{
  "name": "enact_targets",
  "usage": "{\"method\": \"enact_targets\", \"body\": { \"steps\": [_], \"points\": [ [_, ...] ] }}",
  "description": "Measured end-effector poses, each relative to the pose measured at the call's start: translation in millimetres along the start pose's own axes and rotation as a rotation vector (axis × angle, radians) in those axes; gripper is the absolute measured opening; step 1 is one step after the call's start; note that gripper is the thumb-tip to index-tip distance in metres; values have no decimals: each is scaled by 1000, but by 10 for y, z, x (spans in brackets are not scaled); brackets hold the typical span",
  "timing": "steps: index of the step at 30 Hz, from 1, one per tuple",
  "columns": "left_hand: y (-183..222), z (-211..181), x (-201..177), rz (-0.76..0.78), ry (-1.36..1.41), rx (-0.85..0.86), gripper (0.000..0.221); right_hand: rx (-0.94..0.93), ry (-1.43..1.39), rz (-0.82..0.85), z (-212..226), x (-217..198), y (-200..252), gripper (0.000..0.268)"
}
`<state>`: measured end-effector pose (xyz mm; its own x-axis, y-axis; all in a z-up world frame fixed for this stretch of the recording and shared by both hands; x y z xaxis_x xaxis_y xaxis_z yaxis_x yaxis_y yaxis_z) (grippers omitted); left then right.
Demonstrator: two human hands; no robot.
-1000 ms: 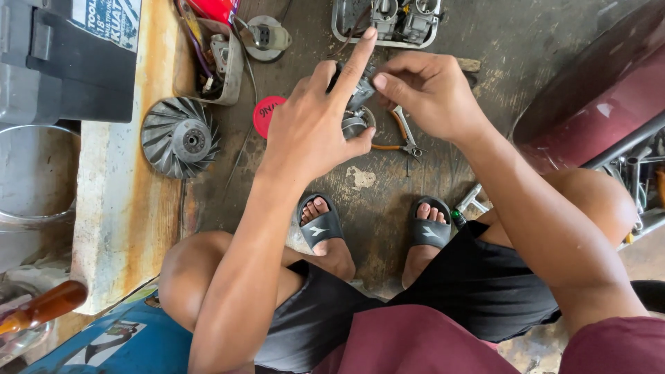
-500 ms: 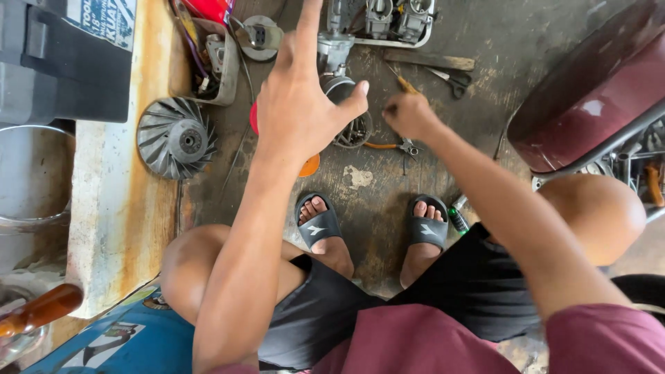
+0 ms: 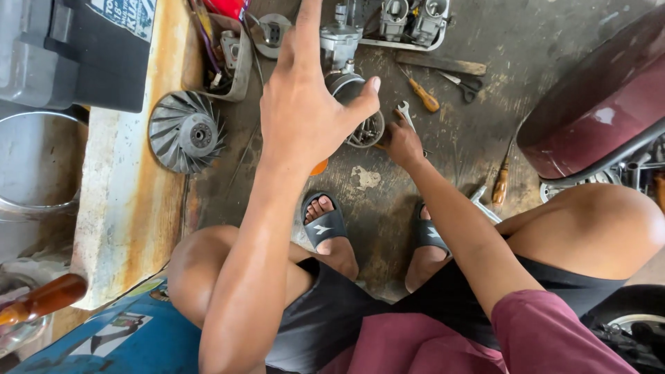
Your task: The person sits on the floor of a repair shop working on a scooter's engine. They use a wrench to loosen fasteners on the engine, detach the carburetor, then hold and turn the carburetor by hand while fitting and adjusting its parts over the floor workspace.
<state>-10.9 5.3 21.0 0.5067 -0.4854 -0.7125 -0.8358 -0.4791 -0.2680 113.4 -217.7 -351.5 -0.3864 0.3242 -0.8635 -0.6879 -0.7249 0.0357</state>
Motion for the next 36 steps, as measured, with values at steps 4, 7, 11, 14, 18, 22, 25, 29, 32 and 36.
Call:
{"method": "enact_targets", "body": {
  "steps": [4,7,11,14,18,22,25,29,32,36],
  "points": [
    [2,-36,16,-23,19,25,102,43,-25,38,141,-274,0,16],
    [11,-53,34,-1,-23,20,101,245,-249,-269,454,-686,-102,18],
    [43,-53,49,-12,14,56,101,-100,-317,-383,908,-1181,-299,15],
    [45,-82,28,-3,-3,50,101,-260,-147,-106,970,-1098,-437,44],
    [51,-129,-10,3,18,34,102,-174,-138,100,906,-1027,-532,71],
    [78,-146,-38,-13,13,46,104,-61,-304,80,921,-1069,-593,73],
    [62,-175,-45,-10,-7,35,97,86,-460,58,905,-1160,-536,76],
    [28,-204,-35,-4,-20,52,94,-50,-364,-32,859,-1160,-477,52],
    [6,-267,-28,4,-20,49,92,-113,-252,-20,749,-900,-432,68],
    [-10,-304,0,16,-17,41,90,-291,-120,19,924,-947,-336,35]
  ]
}}
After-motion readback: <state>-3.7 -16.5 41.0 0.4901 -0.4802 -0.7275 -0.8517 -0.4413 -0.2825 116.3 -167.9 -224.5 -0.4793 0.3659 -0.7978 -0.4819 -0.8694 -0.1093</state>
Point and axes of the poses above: each hand's wrist, its own y-axis away from the middle knuckle, its own x-axis out of the palm, z = x × y, the point moved 1 cm from there along -y, towards the middle knuckle
